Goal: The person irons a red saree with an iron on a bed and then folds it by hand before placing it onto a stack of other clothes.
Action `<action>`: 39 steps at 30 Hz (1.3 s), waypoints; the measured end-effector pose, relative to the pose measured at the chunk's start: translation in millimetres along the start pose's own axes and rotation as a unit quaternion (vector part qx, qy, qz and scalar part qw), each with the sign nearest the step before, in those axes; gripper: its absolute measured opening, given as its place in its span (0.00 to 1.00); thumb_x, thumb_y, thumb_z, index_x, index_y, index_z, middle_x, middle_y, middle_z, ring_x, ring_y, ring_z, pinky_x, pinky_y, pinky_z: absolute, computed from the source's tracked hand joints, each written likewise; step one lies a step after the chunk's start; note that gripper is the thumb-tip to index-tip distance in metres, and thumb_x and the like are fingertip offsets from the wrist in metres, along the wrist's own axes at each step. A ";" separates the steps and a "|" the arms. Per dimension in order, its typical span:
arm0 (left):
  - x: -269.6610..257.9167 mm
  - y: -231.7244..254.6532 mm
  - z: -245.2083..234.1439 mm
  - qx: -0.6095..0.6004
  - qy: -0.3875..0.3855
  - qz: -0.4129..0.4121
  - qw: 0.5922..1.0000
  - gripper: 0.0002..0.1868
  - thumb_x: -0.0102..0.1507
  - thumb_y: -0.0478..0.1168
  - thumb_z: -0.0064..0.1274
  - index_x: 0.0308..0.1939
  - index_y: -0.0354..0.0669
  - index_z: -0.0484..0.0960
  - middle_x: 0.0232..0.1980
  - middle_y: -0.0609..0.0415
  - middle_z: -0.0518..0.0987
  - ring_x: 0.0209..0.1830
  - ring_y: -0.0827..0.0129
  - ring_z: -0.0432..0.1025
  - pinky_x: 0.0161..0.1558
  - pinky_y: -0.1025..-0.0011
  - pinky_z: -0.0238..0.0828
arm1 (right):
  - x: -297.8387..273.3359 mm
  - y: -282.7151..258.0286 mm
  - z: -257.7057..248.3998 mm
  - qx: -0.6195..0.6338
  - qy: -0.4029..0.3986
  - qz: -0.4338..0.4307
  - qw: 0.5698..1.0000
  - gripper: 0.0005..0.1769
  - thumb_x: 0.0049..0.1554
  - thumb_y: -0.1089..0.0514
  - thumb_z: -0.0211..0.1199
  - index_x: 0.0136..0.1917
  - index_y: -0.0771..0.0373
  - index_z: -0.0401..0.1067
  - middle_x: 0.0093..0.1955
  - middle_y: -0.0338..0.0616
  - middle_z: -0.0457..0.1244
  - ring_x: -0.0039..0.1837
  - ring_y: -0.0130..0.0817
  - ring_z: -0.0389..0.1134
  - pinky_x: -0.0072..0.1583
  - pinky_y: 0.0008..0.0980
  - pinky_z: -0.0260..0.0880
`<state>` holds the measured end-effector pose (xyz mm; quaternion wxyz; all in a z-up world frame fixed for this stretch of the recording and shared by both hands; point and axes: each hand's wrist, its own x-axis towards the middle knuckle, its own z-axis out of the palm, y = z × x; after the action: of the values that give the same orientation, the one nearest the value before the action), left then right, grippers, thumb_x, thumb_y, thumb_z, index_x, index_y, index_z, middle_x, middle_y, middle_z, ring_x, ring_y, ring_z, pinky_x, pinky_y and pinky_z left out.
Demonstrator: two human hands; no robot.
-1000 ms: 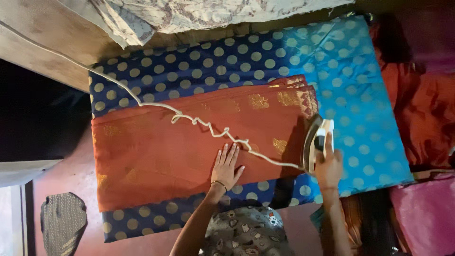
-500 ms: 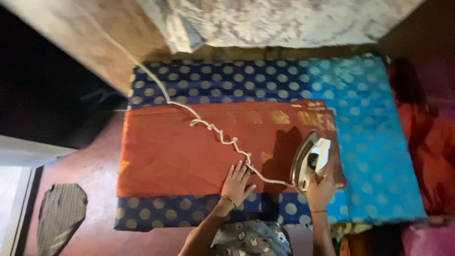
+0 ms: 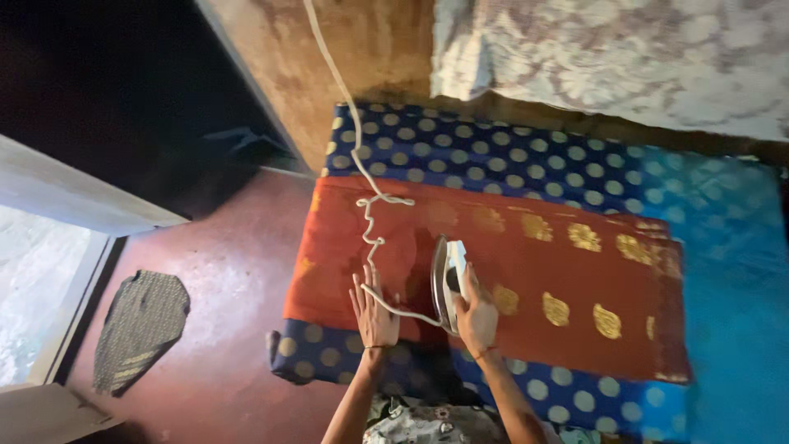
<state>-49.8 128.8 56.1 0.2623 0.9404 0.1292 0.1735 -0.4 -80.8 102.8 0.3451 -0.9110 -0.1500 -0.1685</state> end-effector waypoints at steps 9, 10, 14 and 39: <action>17.0 -81.3 -45.1 -0.032 -0.123 0.077 0.989 0.45 0.66 0.52 0.52 0.80 0.37 0.50 0.83 0.45 0.50 0.82 0.40 0.41 0.77 0.45 0.37 | 57.9 -24.1 76.8 -0.090 -0.015 0.139 0.986 0.45 0.53 0.62 0.67 0.82 0.55 0.56 0.54 0.62 0.66 0.56 0.60 0.68 0.57 0.51 0.70; 17.3 -84.1 -46.5 -0.028 -0.133 0.075 0.988 0.46 0.65 0.52 0.52 0.79 0.35 0.50 0.83 0.43 0.50 0.82 0.40 0.42 0.77 0.45 0.37 | 72.6 -21.4 81.9 -0.072 -0.024 0.156 0.985 0.44 0.55 0.61 0.66 0.82 0.54 0.55 0.54 0.60 0.67 0.54 0.57 0.70 0.56 0.49 0.72; 27.1 -87.8 -49.4 -0.013 -0.135 0.074 0.988 0.47 0.64 0.52 0.52 0.79 0.34 0.49 0.83 0.41 0.49 0.82 0.43 0.42 0.77 0.45 0.37 | 91.2 -26.0 87.1 -0.066 -0.012 0.170 0.983 0.42 0.57 0.60 0.65 0.82 0.53 0.55 0.53 0.61 0.67 0.53 0.58 0.70 0.54 0.50 0.73; 388.6 -167.4 -73.3 -0.050 0.005 0.044 0.998 0.13 0.65 0.45 0.52 0.51 0.48 0.84 0.40 0.43 0.84 0.37 0.45 0.78 0.38 0.50 0.75 | 329.8 -58.9 216.7 0.174 0.102 0.073 0.977 0.30 0.54 0.58 0.75 0.62 0.67 0.60 0.51 0.51 0.71 0.53 0.46 0.75 0.53 0.42 0.74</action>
<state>248.1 430.3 125.2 0.3006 0.9300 0.0797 0.1960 317.0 160.5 119.4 0.5230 -0.8238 -0.0741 -0.2058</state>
